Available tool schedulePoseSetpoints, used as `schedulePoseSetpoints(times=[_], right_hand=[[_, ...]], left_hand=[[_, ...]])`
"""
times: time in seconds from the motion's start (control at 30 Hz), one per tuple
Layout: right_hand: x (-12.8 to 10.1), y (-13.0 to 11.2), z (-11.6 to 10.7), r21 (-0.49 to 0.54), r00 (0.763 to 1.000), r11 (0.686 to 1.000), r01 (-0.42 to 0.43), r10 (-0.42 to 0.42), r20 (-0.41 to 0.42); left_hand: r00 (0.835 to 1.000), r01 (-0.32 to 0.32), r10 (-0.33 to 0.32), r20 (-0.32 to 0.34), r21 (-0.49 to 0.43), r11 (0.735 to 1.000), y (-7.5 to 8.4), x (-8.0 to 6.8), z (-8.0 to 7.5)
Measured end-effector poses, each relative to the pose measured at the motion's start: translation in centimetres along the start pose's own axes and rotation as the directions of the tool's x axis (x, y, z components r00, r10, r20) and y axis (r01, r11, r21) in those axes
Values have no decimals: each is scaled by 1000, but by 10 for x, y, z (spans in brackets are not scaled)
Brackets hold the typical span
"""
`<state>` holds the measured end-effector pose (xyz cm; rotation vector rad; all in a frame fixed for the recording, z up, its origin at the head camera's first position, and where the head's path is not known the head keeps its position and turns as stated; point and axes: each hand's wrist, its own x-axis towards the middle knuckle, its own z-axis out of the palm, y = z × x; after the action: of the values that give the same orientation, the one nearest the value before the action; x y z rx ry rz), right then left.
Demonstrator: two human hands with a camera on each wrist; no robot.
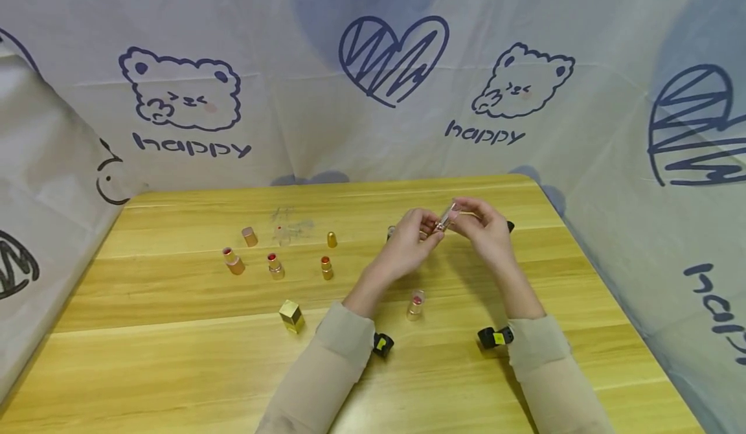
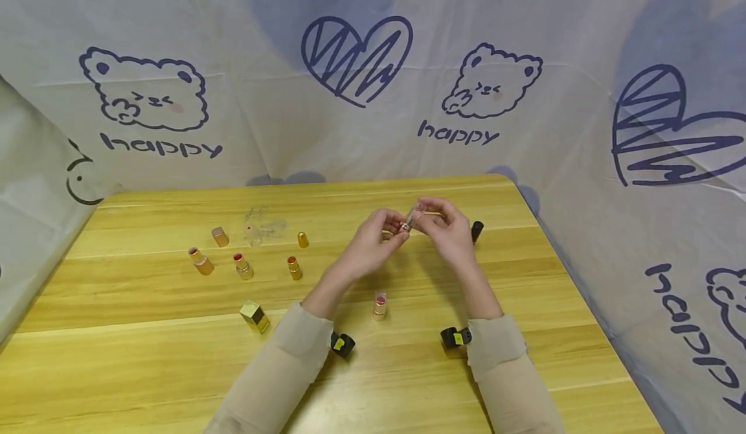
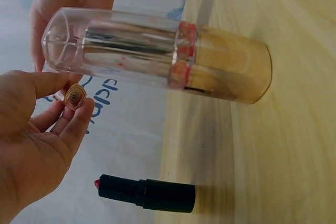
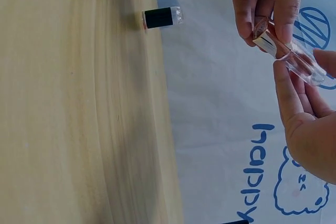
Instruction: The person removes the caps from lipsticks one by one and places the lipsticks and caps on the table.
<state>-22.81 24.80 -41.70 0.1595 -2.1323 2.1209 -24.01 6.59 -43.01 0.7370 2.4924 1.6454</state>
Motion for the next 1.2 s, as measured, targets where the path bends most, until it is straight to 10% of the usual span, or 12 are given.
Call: schedulePoseSetpoints(times=[1.2], right_hand=[[-5, -6, 4, 40, 995, 996, 85, -82, -65]], left_hand=[[999, 41, -41, -11, -42, 998, 20, -9, -12]])
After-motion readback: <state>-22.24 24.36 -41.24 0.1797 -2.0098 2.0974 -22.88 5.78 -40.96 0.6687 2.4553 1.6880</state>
